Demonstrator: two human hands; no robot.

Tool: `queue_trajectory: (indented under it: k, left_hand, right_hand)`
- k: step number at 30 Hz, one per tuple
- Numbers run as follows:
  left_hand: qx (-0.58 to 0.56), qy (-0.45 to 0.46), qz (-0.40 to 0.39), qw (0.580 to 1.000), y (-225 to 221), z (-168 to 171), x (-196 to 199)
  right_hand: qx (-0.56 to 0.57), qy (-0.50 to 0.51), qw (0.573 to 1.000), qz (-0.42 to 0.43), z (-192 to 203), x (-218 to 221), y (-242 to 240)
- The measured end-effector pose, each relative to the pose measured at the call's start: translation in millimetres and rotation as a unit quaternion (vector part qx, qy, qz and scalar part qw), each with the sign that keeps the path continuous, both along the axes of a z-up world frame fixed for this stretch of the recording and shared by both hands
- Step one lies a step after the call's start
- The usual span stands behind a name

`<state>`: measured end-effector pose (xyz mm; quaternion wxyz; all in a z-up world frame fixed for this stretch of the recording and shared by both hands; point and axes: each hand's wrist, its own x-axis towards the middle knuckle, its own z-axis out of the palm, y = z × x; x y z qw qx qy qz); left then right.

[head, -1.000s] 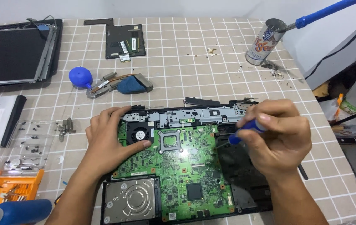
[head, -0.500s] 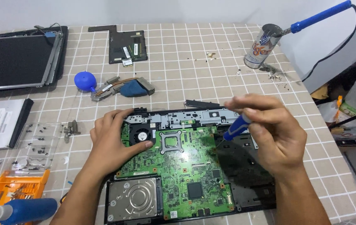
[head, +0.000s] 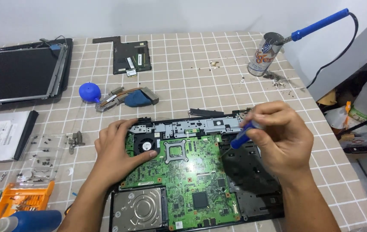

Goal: Disassembling the internal components and base of a laptop using a screwdriver and prying tools.

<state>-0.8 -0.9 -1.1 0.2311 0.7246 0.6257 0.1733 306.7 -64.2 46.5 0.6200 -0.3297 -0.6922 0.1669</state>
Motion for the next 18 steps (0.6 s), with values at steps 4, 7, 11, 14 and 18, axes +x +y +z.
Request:
queue_trajectory:
  k: [4, 7, 11, 14, 18]
  left_hand:
    - [0.008, 0.003, 0.000, 1.000, -0.1, -0.9, 0.2]
    - [0.003, -0.002, -0.002, 1.000, 0.2, 0.3, -0.5]
    - [0.004, -0.001, -0.004, 1.000, -0.4, -1.2, -1.3]
    - [0.007, -0.003, -0.002, 1.000, -0.3, -0.4, 0.1]
    - [0.001, 0.003, -0.004, 1.000, -0.1, 3.1, 0.3]
  right_hand:
    - [0.035, 0.018, 0.999, -0.004, -5.1, 3.6, 3.9]
    - [-0.001, -0.021, 0.999, 0.046, 4.5, -5.3, -0.5]
    - [0.033, -0.001, 0.999, 0.007, -7.5, -6.0, 4.2]
    - [0.064, 0.002, 0.998, -0.014, -8.9, -6.1, 6.1]
    - [0.015, 0.025, 1.000, 0.006, -6.0, -12.0, 2.0]
